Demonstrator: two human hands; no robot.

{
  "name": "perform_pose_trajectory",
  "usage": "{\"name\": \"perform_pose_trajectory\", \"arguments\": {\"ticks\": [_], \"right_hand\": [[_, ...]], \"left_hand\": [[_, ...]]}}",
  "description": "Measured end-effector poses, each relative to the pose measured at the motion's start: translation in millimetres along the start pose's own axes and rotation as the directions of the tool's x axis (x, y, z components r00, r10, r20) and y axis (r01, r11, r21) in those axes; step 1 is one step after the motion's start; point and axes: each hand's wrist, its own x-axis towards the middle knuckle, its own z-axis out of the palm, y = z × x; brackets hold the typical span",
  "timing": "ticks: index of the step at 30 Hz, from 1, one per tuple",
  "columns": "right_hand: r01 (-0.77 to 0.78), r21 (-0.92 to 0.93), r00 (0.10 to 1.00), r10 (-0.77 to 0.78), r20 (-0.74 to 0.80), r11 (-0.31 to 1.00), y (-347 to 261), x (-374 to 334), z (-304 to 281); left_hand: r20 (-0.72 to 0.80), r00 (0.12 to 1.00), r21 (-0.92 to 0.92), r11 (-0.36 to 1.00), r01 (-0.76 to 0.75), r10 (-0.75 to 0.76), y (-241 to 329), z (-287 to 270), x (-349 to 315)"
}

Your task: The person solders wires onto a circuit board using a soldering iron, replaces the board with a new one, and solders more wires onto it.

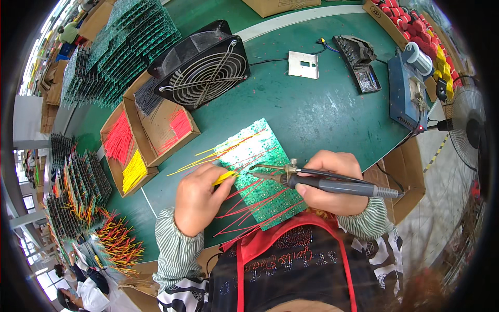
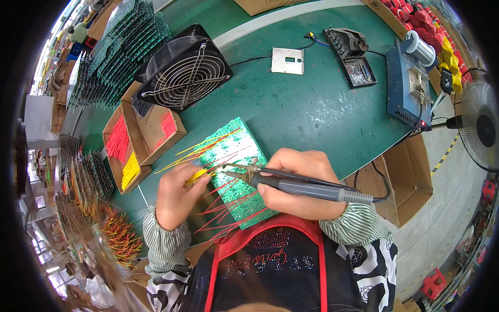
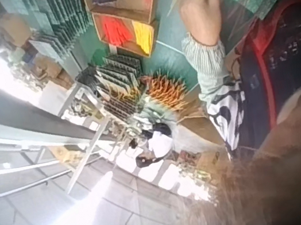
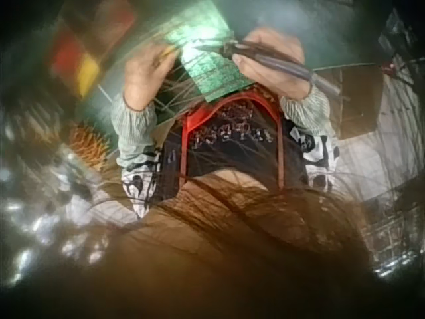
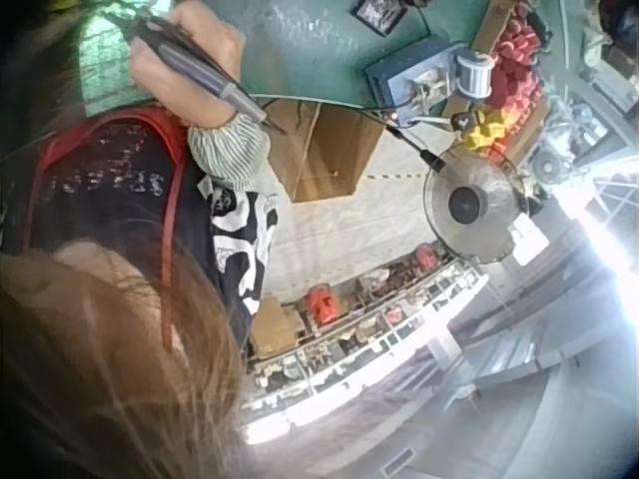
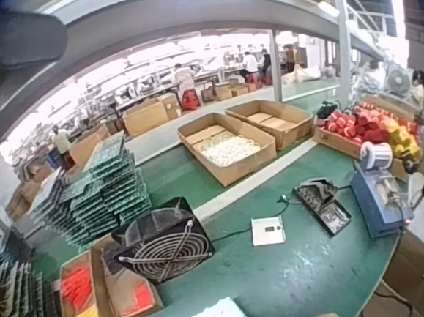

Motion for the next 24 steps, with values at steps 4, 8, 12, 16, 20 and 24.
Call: {"name": "perform_pose_trajectory", "arguments": {"ticks": [4, 8, 12, 16, 20, 24], "right_hand": [[-0.012, 0.038, 1.000, 0.012, -0.015, 0.999, 3.2, 1.7, 9.2], [-0.042, 0.053, 0.999, 0.042, 0.005, 0.998, 2.5, 5.2, 13.2], [-0.027, 0.063, 1.000, 0.027, 0.006, 0.998, 6.8, 8.8, 15.3], [-0.033, 0.026, 0.999, 0.033, 0.005, 0.999, 6.8, 9.4, 12.0], [-0.004, 0.034, 1.000, 0.004, -0.004, 0.999, 7.6, 9.5, 8.9], [0.036, 0.015, 0.999, -0.036, -0.019, 0.999, 7.5, 7.2, 2.9]], "left_hand": [[-0.031, 0.999, -0.093, 0.995, -0.040, 0.038, -13.1, 7.7, 4.1], [0.009, 1.000, -0.101, 0.995, -0.021, 0.022, -15.8, 4.9, 3.3], [0.026, 1.000, -0.138, 0.990, -0.001, 0.005, -17.6, 6.4, 5.2], [0.051, 0.999, -0.148, 0.989, 0.016, -0.009, -17.2, 6.2, 8.1], [0.095, 0.993, -0.148, 0.986, 0.078, -0.064, -14.0, 3.1, 7.3], [-0.029, 0.999, -0.079, 0.997, 0.024, -0.026, -15.4, -2.2, 3.2]]}}
